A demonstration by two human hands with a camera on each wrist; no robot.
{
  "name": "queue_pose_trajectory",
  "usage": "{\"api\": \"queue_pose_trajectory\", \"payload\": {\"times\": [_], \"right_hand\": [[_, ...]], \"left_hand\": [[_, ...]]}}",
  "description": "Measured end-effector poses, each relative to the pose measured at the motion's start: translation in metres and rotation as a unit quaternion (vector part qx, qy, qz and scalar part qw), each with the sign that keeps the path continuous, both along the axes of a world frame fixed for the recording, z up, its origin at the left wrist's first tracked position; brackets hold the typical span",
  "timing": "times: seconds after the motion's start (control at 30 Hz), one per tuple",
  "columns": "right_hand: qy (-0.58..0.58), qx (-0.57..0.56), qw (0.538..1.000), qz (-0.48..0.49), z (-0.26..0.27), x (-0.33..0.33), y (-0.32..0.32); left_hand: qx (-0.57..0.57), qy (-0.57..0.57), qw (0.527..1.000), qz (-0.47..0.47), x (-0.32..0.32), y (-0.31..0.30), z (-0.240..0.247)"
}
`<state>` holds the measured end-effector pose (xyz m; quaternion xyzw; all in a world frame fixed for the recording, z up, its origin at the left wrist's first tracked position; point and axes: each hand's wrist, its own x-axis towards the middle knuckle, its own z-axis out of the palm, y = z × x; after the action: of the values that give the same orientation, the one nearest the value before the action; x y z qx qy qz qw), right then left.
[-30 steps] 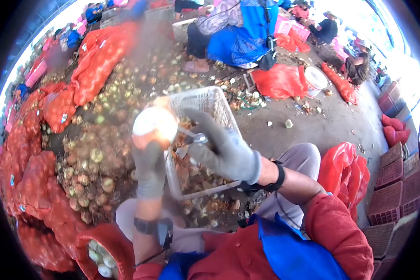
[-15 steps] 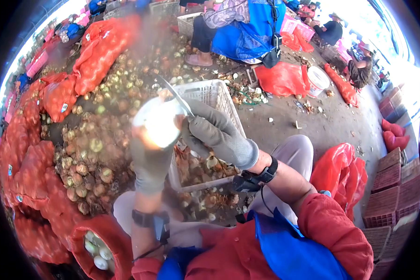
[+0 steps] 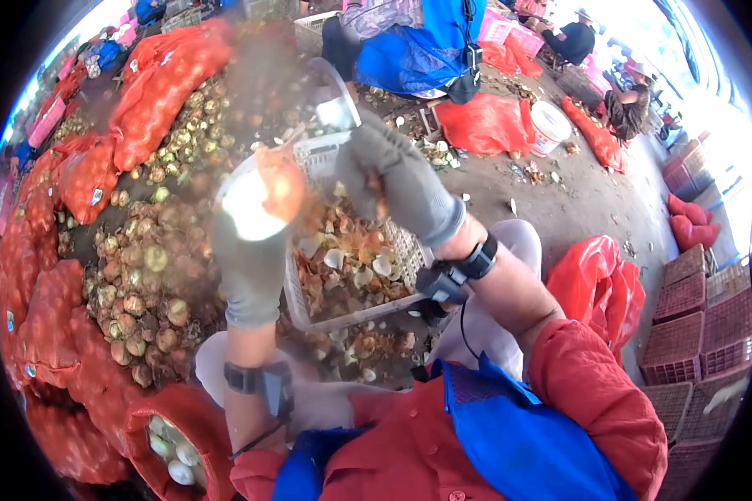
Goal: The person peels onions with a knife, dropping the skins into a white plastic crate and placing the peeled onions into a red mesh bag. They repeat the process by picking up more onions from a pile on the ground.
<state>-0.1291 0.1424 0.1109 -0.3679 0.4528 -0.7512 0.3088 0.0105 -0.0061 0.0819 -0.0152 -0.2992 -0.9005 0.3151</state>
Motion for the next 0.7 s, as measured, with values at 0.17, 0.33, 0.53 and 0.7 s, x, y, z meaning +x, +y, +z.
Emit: {"api": "queue_pose_trajectory", "payload": {"times": [0.17,0.33,0.53,0.7], "right_hand": [[0.421,0.039,0.899,-0.118,-0.032,-0.036,-0.011],[0.353,0.330,0.873,-0.068,0.037,0.001,0.013],[0.227,0.300,0.926,-0.028,0.028,-0.017,0.030],[0.202,0.269,0.941,-0.046,0.013,-0.021,0.037]], "left_hand": [[-0.257,-0.052,0.962,0.068,-0.015,-0.035,-0.054],[-0.205,-0.100,0.973,0.034,-0.035,-0.024,-0.073],[-0.290,-0.094,0.949,0.075,-0.046,0.010,-0.043],[-0.279,-0.116,0.951,0.071,-0.069,0.000,-0.063]]}}
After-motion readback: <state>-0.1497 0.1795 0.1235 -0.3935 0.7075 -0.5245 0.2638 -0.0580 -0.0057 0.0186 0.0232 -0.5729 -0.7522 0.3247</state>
